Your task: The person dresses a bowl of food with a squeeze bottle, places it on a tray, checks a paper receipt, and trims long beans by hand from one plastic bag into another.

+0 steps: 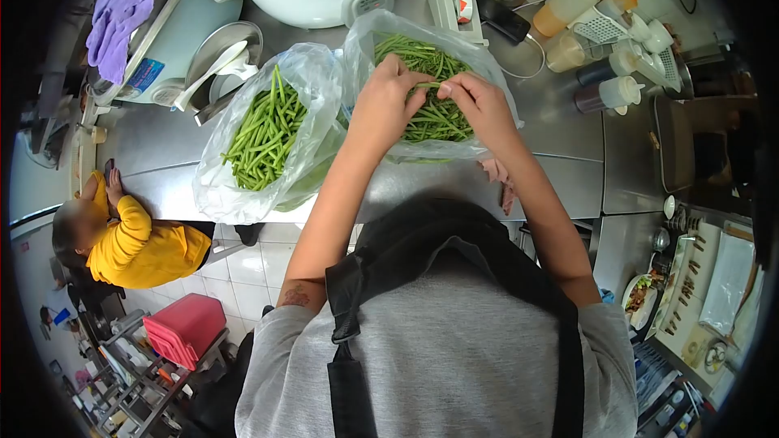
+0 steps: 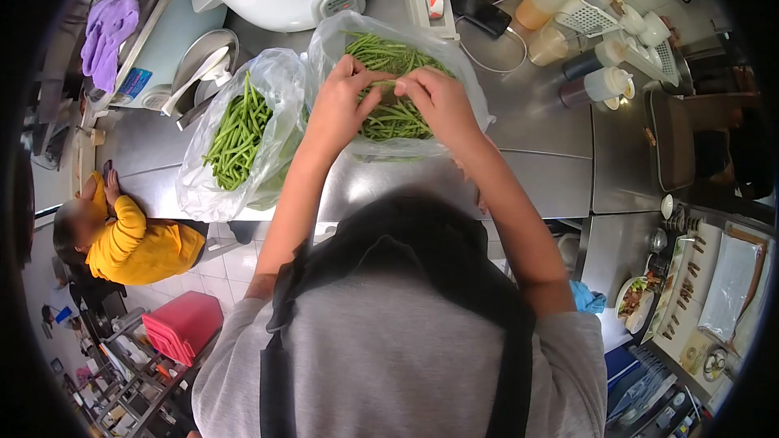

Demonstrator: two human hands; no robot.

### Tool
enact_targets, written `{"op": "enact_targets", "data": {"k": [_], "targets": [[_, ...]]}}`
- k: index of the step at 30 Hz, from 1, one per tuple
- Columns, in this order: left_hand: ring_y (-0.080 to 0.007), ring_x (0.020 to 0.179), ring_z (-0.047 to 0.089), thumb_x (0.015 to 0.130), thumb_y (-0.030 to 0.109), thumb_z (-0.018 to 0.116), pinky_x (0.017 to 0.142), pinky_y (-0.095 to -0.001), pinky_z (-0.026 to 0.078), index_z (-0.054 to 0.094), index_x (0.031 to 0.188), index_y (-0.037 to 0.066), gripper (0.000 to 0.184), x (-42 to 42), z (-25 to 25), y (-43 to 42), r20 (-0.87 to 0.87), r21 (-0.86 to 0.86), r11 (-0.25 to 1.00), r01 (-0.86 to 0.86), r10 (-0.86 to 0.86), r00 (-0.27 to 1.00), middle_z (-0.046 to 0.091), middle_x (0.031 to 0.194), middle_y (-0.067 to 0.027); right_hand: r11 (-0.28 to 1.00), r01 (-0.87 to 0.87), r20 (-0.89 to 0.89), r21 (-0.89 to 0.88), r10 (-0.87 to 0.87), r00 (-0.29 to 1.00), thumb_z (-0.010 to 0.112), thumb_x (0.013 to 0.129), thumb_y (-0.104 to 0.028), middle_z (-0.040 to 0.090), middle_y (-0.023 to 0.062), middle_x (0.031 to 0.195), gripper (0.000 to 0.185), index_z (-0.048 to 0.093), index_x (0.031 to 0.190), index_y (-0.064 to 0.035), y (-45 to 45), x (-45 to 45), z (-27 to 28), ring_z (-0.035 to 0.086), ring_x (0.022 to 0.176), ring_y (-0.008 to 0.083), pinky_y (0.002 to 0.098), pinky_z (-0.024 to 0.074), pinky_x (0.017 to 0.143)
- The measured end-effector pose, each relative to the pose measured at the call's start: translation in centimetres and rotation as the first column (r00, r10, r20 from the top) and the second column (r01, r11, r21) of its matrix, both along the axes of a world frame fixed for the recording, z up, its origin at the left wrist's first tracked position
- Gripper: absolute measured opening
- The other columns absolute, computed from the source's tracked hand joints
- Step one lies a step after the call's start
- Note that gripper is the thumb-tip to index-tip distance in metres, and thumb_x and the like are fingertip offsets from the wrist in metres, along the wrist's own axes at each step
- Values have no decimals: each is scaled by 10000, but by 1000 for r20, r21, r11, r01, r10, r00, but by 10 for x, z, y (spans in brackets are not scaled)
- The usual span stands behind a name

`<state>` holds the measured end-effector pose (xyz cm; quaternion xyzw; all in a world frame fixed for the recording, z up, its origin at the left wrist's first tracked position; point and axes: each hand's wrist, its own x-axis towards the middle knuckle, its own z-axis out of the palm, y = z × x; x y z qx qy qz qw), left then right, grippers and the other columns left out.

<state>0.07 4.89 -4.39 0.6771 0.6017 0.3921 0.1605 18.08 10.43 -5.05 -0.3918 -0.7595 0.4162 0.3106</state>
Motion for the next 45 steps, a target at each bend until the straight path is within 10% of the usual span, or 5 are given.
{"op": "enact_targets", "data": {"k": [8,13,23,32,45], "targets": [[-177,740,544,944,154,577,662,-309,451,653,981,10,167,6,-24,5,556,-169,981,-92,172,813,556,790,-64,893,-17,-319,-449,-143,937,591,933,-155,633,83,772,146,650,895,-27,6,5,-30,614,668,199,317,480,638],[-89,653,484,1018,198,444,622,-286,427,578,1018,39,208,-13,-45,5,768,-212,977,3,164,620,575,813,-10,998,-51,268,22,43,962,679,830,-119,632,128,777,120,652,886,-16,-10,18,-43,639,711,286,375,500,655],[-355,776,634,837,187,689,676,-436,486,683,992,63,199,5,-65,-9,-143,-257,966,-8,-29,989,628,810,-163,998,32,249,57,-45,968,750,763,-92,658,124,787,116,675,812,-19,-14,14,-34,648,708,269,363,514,653],[-311,703,621,761,207,775,652,-397,487,727,931,55,233,-1,-27,-2,-28,-181,983,-38,33,999,620,809,-124,991,120,226,-56,-105,969,768,804,-144,717,99,790,178,724,921,-17,-3,17,-7,671,684,143,268,532,646],[-27,547,424,910,262,691,498,-207,336,603,853,74,215,3,-35,4,762,-378,908,181,195,617,544,696,55,864,-104,-282,-493,-46,958,646,923,-182,651,26,840,264,656,1106,9,-2,2,-42,531,608,63,207,434,555]]}}
